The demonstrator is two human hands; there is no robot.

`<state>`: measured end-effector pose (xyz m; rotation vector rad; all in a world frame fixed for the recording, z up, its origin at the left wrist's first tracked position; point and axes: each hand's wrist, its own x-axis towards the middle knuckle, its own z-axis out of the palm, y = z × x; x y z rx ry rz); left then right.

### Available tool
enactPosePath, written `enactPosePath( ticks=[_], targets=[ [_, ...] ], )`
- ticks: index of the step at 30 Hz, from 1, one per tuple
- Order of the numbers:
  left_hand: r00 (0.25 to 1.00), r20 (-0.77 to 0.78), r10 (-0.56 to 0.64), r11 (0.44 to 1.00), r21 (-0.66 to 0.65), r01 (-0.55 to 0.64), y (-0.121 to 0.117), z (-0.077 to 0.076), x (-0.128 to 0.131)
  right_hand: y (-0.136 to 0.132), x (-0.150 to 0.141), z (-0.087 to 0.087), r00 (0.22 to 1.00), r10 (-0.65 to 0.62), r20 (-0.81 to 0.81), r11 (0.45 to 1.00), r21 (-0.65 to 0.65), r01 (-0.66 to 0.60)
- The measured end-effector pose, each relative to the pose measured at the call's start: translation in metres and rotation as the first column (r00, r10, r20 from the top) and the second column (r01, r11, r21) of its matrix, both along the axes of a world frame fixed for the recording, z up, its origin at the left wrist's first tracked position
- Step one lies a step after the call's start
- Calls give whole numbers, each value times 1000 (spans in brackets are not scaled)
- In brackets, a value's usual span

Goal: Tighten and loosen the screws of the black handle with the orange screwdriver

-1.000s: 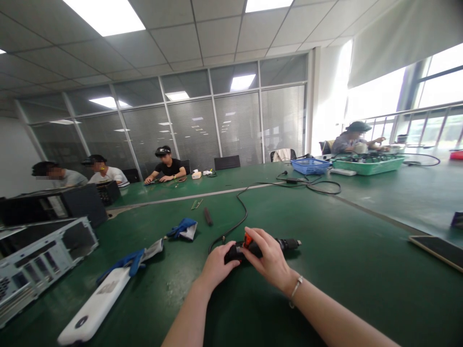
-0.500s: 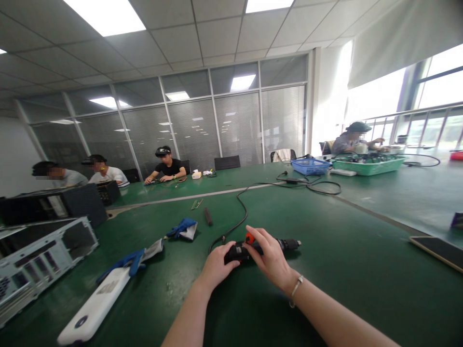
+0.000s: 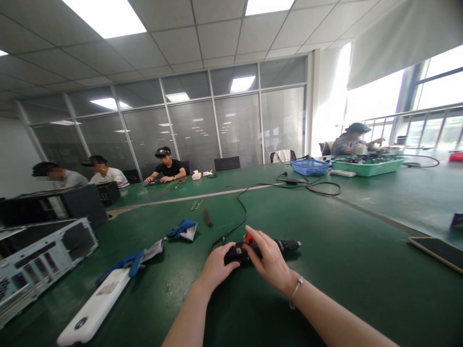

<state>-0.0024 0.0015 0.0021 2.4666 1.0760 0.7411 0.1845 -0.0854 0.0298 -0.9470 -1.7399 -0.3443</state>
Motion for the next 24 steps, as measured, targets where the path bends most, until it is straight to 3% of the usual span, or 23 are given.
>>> enactPosePath(
  ticks=[24],
  targets=[
    [1000, -5, -3, 1000, 18, 3, -5, 4, 2, 1, 1, -2, 1000, -2, 11, 1000, -13, 2]
  ],
)
